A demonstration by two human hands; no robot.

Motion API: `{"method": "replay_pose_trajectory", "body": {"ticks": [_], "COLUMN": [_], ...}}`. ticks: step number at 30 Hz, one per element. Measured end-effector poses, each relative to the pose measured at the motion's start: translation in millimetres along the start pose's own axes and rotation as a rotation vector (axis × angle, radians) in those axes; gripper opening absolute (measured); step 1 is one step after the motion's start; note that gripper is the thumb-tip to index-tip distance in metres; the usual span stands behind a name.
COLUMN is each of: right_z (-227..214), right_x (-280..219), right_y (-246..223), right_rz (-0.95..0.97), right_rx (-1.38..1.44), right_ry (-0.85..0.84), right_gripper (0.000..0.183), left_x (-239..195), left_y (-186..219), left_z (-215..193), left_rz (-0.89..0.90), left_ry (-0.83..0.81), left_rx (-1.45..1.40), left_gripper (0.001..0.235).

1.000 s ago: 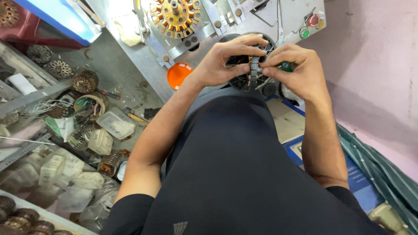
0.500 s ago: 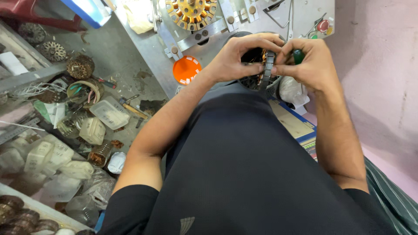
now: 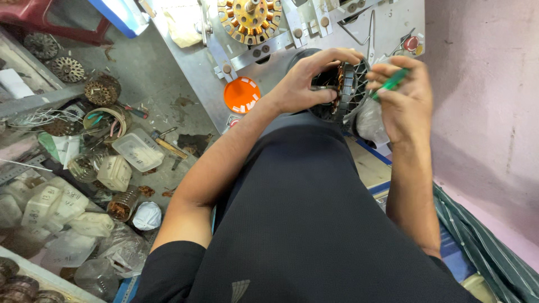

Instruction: The person uses a screwdriver and their hands to adjust copper wiring and white insulation strips on a ceiling fan motor stator. They manipulate the components at an electromechanical machine to position the wires within the stator core.

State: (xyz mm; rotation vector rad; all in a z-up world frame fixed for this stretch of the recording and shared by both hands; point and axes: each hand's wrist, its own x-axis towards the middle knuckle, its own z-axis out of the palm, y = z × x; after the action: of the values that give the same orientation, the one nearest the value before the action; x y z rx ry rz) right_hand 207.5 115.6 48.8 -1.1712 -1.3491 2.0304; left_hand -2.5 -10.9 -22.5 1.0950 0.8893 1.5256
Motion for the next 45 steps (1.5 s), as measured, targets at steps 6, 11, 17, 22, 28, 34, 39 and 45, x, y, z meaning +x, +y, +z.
{"method": "replay_pose_trajectory", "body": {"ticks": [6, 11, 17, 22, 28, 34, 39, 45], "right_z": [-7, 4, 17, 19, 26, 30, 20, 22], "right_x": [-25, -50, -78, -73, -56, -53, -54, -42], "right_y": [-6, 1, 28, 36, 38, 22, 13, 34], "right_rz": [-0.056, -0.281, -0.577, -0.762, -1.116, -1.030, -0.864, -1.139], "right_rx": [0.236, 0.096, -0.267, -0.468, -0.676, -0.719, -0.873, -0.685], "right_ry": [0.334, 0.289, 0.295, 0.221, 0.180, 0.133, 0.077, 0.089], "right_gripper": [0.048, 0.063, 0.072, 0.072, 0.069, 0.057, 0.052, 0.056], "left_x": [7, 8, 9, 14, 23, 25, 25, 23], "left_y": [4, 23, 19, 16, 9, 3, 5, 8], "left_z": [4, 32, 39, 16, 5, 5, 6, 8], "left_rz": [-0.057, 0.063, 0.123, 0.071, -0.030, -0.072, -0.045, -0.038], "left_ry": [-0.062, 0.017, 0.015, -0.079, -0.150, -0.129, -0.123, -0.113], "left_rx": [0.102, 0.460, 0.584, 0.387, 0.046, 0.056, 0.038, 0.067], "left_gripper": [0.088, 0.106, 0.109, 0.077, 0.047, 0.046, 0.045, 0.045]}}
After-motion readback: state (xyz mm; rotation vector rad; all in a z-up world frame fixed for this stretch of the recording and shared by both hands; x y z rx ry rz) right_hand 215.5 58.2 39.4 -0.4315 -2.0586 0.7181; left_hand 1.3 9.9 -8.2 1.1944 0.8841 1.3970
